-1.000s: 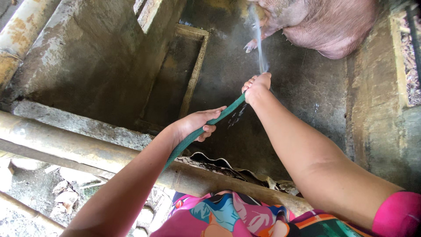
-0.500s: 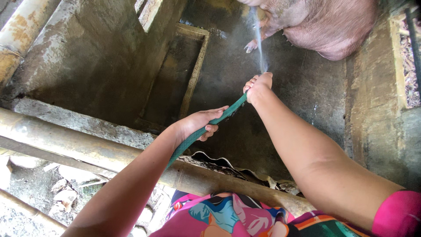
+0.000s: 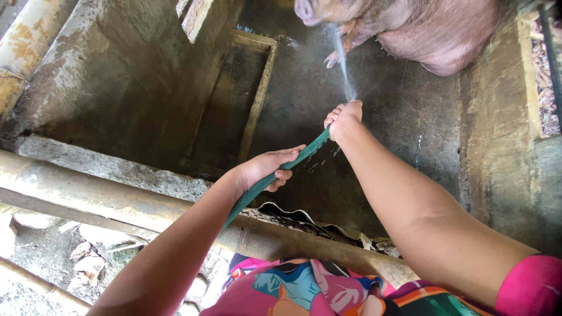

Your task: The person uses a green hose to spray water onto a pig inside a concrete pen. The person directs the water stream over the pig's body and the pen floor, then moves the hose away from the pen.

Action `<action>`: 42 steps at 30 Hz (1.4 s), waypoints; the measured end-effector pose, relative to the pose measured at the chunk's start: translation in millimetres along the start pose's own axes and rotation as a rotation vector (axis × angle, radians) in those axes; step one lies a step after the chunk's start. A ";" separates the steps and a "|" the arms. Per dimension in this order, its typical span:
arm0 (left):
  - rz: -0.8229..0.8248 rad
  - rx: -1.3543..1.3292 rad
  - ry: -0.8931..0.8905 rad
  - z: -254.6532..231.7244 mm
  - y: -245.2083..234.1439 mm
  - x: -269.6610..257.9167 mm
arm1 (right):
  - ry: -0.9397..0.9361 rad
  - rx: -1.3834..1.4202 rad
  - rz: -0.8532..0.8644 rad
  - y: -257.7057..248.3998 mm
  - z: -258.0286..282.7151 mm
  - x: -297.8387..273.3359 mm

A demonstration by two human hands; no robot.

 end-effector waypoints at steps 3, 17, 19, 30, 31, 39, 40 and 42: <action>-0.005 -0.008 -0.008 1.5 -2.5 4.2 | 0.003 -0.011 0.017 1.8 0.4 0.9; -0.045 -0.035 -0.001 15.1 -11.5 -19.9 | 0.093 -0.093 0.006 17.1 -40.8 7.9; -0.091 -0.027 0.025 12.3 -14.9 -32.0 | 0.089 -0.123 0.062 31.8 -44.9 15.4; -0.042 -0.170 0.190 -30.5 -51.4 -86.7 | -0.047 -0.136 0.248 155.1 -29.1 19.2; -0.051 -0.145 0.190 -33.1 -57.1 -91.1 | -0.052 -0.132 0.242 160.9 -31.5 16.6; -0.033 -0.124 0.216 -53.0 -92.9 -107.0 | -0.088 -0.122 0.287 201.4 -33.8 5.8; -0.013 -0.129 0.219 -53.8 -95.1 -107.2 | -0.098 -0.115 0.329 207.2 -29.8 5.1; 0.028 -0.148 0.239 -55.7 -98.9 -107.5 | -0.113 -0.139 0.329 214.9 -27.0 3.3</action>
Point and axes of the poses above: each hand's wrist, its own x-axis towards the middle knuckle, its own y-axis out of the palm, z = x × y, the point moved 4 cm from there along x, towards the middle knuckle, and after that the axes turned 13 degrees about -x, right-handed, at the moved point
